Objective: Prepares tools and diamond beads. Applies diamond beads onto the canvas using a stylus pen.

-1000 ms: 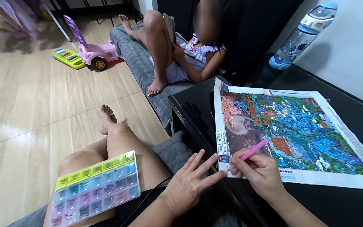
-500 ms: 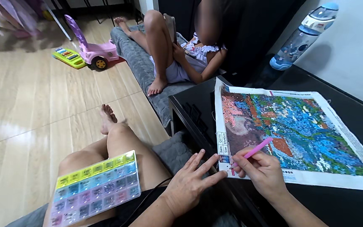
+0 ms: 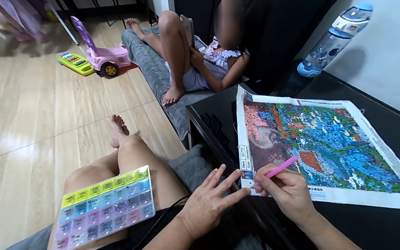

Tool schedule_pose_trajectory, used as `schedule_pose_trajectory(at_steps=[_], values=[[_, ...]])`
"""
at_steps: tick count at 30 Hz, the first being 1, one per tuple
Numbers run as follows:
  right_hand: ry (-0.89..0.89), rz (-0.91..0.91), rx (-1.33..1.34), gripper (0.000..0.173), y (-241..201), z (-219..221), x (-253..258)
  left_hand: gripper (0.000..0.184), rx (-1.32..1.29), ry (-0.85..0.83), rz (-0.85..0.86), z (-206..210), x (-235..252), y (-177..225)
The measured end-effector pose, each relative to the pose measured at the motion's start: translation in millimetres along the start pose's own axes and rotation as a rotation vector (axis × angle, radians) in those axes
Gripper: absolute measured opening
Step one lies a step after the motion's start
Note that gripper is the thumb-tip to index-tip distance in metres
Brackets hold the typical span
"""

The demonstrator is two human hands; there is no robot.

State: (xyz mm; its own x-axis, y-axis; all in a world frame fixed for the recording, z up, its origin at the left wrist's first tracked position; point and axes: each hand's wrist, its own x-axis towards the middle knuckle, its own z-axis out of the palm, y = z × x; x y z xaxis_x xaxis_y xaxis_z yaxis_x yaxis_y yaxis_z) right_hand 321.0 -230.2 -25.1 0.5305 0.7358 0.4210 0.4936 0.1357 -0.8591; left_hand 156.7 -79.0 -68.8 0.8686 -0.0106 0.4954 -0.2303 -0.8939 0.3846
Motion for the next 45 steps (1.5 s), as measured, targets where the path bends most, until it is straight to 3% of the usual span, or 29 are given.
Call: schedule_pose_trajectory(at_steps=[16,24,34,45], values=[[-0.061,-0.068,-0.098,0.025,1,-4,3,0.057,0.312,0.021,0.020,-3,12,13],[-0.066,-0.036,-0.089,0.025,0,-7,3,0.066,0.298,0.018,-0.027,-1,13,16],[0.037,0.123,0.064,0.013,-5,-9,5,0.069,0.244,0.023,-0.033,2,11,14],[-0.020,-0.035,-0.054,0.022,-1,-6,2,0.066,0.044,0.023,-0.012,1,1,2]])
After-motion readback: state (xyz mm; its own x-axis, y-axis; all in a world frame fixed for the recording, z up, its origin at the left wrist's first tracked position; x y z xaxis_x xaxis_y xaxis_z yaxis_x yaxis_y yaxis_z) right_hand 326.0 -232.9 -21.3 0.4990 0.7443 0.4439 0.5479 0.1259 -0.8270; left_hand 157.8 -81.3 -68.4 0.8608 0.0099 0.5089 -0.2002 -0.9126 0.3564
